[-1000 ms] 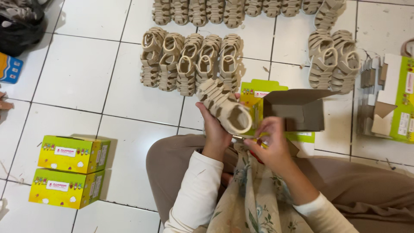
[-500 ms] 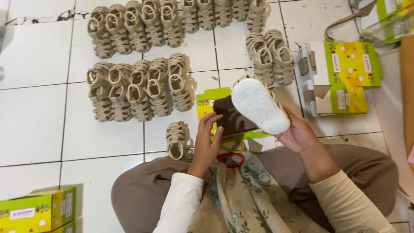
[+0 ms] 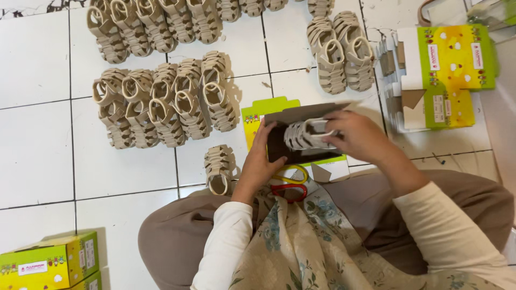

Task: The person assembles flat-packed shoe boxes, picks up pairs of beige sandals, and places them inside the boxes. The person closes the boxes and stacks them on the floor. At one point, the person uses scissors to trim a tag on a sandal before packing it.

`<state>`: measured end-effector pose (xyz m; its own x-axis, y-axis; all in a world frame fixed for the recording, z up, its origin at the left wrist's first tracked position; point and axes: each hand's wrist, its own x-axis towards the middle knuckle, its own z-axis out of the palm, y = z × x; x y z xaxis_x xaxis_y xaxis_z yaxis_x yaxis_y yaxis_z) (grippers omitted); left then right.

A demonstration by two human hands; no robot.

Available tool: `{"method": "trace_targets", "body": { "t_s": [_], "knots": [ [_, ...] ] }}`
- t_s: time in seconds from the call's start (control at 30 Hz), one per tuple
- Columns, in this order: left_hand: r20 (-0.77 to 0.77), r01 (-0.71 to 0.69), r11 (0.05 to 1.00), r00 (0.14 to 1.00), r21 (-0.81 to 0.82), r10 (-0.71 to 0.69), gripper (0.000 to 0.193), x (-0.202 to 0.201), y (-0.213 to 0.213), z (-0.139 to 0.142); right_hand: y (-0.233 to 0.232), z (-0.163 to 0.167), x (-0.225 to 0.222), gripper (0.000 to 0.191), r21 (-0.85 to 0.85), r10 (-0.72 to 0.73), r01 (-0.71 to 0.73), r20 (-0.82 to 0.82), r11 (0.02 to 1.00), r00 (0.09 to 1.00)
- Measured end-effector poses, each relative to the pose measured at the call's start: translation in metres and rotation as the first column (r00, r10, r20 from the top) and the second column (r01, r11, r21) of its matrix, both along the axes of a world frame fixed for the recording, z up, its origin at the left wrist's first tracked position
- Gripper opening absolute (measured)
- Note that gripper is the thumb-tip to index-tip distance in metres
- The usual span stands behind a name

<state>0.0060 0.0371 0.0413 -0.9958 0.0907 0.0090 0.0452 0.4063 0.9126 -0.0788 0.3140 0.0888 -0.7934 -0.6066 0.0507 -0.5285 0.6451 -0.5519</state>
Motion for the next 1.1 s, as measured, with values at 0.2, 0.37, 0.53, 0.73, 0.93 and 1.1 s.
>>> {"method": "trace_targets", "body": {
  "t_s": [0.2,0.37,0.53,0.73,0.93,1.1],
  "knots": [
    [-0.037,0.032,0.999,0.999,0.013,-0.031,0.092,-0.005,0.0,-0.001,-0.045,-0.028,0.014,0.01,0.17,-0.049,0.085,-0.207,0.982,0.977],
    [-0.03,0.029,1.0,0.999,-0.008,-0.029,0.092,-0.006,-0.003,-0.002,-0.041,-0.041,0.012,0.008,0.274,0.016,0.086,-0.35,0.958,0.937],
    [-0.059,0.023,1.0,0.998,0.022,-0.021,0.087,-0.003,0.0,-0.014,-0.034,-0.055,0.005,0.007,0.346,-0.002,0.101,-0.276,0.933,0.961],
    [-0.127,-0.517,0.853,0.853,-0.072,0.506,0.039,-0.009,-0.068,-0.031,-0.023,-0.045,0.011,0.016,0.157,-0.048,0.091,-0.255,0.983,0.966],
    [0.36,-0.178,0.624,0.684,-0.761,0.635,0.099,0.015,-0.084,-0.047,0.002,0.005,0.03,0.014,-0.143,-0.278,0.257,-0.155,0.956,0.948],
    [0.254,-0.362,0.597,0.661,-0.716,0.706,0.092,0.025,-0.072,0.0,0.018,0.028,0.042,0.014,-0.231,-0.342,0.329,-0.017,0.916,0.94]
  ]
}}
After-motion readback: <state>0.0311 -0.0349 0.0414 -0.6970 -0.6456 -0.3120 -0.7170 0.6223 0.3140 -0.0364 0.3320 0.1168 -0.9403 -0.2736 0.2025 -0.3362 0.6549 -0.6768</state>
